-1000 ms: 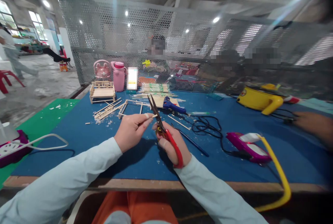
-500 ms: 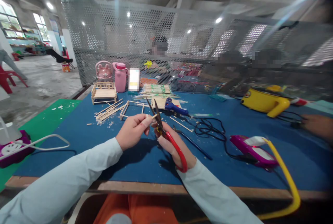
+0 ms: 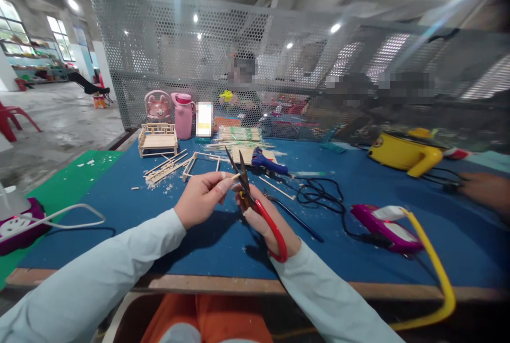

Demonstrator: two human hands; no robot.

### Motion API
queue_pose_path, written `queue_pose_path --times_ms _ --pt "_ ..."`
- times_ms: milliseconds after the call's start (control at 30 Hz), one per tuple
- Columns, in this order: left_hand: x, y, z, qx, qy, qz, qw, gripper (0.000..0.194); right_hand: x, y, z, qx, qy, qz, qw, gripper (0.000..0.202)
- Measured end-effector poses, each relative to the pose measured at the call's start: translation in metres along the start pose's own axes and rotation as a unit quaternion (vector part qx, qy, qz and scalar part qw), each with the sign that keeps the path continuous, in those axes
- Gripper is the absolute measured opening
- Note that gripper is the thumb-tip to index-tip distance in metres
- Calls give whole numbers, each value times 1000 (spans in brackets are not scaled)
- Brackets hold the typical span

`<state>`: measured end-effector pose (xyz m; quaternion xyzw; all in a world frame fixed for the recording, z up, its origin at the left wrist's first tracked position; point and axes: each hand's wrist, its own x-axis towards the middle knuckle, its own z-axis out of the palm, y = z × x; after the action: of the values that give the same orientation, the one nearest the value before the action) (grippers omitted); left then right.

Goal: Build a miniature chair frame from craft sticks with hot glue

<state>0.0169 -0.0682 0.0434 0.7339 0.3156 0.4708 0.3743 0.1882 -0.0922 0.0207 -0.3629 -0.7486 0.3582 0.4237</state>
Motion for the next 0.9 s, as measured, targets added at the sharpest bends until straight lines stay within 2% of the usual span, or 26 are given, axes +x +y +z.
queue_pose_path --times_ms 133,367,467,700,800,900 --pt "0 -1 -3 17 -8 16 1000 31 0 -2 -1 -15 -9 -10 1000 52" --pt "1 0 -5 25 -28 3 999 35 -1 -5 2 -25 5 -21 999 48" --pt "0 -1 -3 28 -21 -4 999 36 -1 -6 3 -57 24 -26 998 44" --pt "0 -3 1 26 -16 -3 1000 35 3 -14 9 -115 84 23 990 36" --pt "3 -8 0 7 12 -5 1000 32 3 -19 1 -145 123 45 981 30" --pt "8 -16 -6 -13 80 -29 996 27 -5 -19 -21 -211 166 104 958 33"
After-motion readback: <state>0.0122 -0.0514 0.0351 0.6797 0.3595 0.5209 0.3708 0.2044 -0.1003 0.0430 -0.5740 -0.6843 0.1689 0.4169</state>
